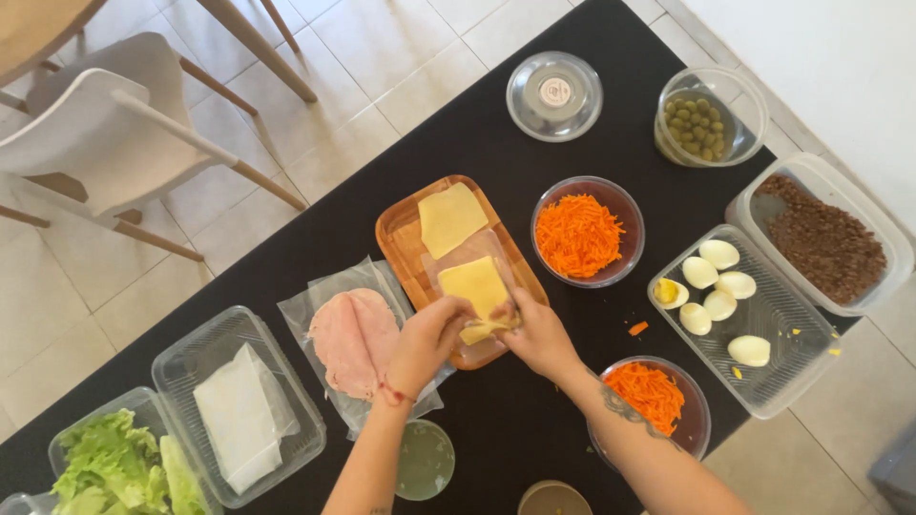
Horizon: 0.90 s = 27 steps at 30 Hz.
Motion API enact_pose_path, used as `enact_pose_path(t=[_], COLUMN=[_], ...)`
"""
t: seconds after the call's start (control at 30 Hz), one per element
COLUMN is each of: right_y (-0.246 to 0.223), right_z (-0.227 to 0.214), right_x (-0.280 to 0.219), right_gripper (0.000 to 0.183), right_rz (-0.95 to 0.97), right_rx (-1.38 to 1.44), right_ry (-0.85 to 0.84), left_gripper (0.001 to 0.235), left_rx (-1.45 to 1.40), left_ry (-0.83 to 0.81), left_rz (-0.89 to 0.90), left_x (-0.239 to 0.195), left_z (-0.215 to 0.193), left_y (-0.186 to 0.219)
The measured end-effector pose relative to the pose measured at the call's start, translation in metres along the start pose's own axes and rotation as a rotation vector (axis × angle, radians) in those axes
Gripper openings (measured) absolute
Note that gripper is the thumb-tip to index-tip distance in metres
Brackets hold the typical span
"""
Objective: The person prepares a salad by cutting slices of ham and cheese into small pieces using a knife and adding them to a bowl containing corn and peas. They then retrieve a hard-boiled egg from the refrigerator, cut it into pieces, and add it to the bowl, followed by adding olives.
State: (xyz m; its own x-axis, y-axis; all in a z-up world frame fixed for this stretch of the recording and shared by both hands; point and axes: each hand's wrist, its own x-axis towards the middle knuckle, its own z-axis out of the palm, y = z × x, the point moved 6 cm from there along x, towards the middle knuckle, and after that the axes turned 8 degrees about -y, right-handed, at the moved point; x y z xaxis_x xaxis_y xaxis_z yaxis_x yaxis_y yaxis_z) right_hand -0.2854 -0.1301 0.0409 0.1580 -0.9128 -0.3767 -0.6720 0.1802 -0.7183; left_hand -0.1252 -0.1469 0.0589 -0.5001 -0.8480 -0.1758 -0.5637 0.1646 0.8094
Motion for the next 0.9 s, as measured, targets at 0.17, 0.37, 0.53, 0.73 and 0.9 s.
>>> enact_pose_path(t=[0.17, 0.37, 0.53, 0.73, 0.9], right_y=[0.032, -0.014, -0.046, -0.001, 0.028], right_z=[0.014, -0.030, -0.076, -0.044, 0.001], right_x=[0.020, 0.092, 0.083, 0.021, 0.000], right_gripper=[0.045, 0.041, 0.032, 0.022, 0.026], right_rz=[0.046, -0.011, -0.073, 0.094, 0.324], right_rx=[0.834, 0.426, 0.047, -0.067, 0.031], right_ry=[0.131, 0.222, 0.218, 0.091, -0.092], left_gripper=[0.020, 0.033, 0.034, 0.030, 0.025], left_rx=[-0.499, -0.340, 0.388, 0.625, 0.549], left_ry=[0.306, 0.587, 0.640, 0.232, 0.115], left_rz=[-0.149, -0.146, -0.148, -0.226, -0.388], left_x=[-0.003, 0.029, 0.045, 0.074, 0.098], left_z=[-0.027, -0.068, -0.054, 0.054, 0.066], left_y=[-0.029, -0.035, -0.034, -0.061, -0.071])
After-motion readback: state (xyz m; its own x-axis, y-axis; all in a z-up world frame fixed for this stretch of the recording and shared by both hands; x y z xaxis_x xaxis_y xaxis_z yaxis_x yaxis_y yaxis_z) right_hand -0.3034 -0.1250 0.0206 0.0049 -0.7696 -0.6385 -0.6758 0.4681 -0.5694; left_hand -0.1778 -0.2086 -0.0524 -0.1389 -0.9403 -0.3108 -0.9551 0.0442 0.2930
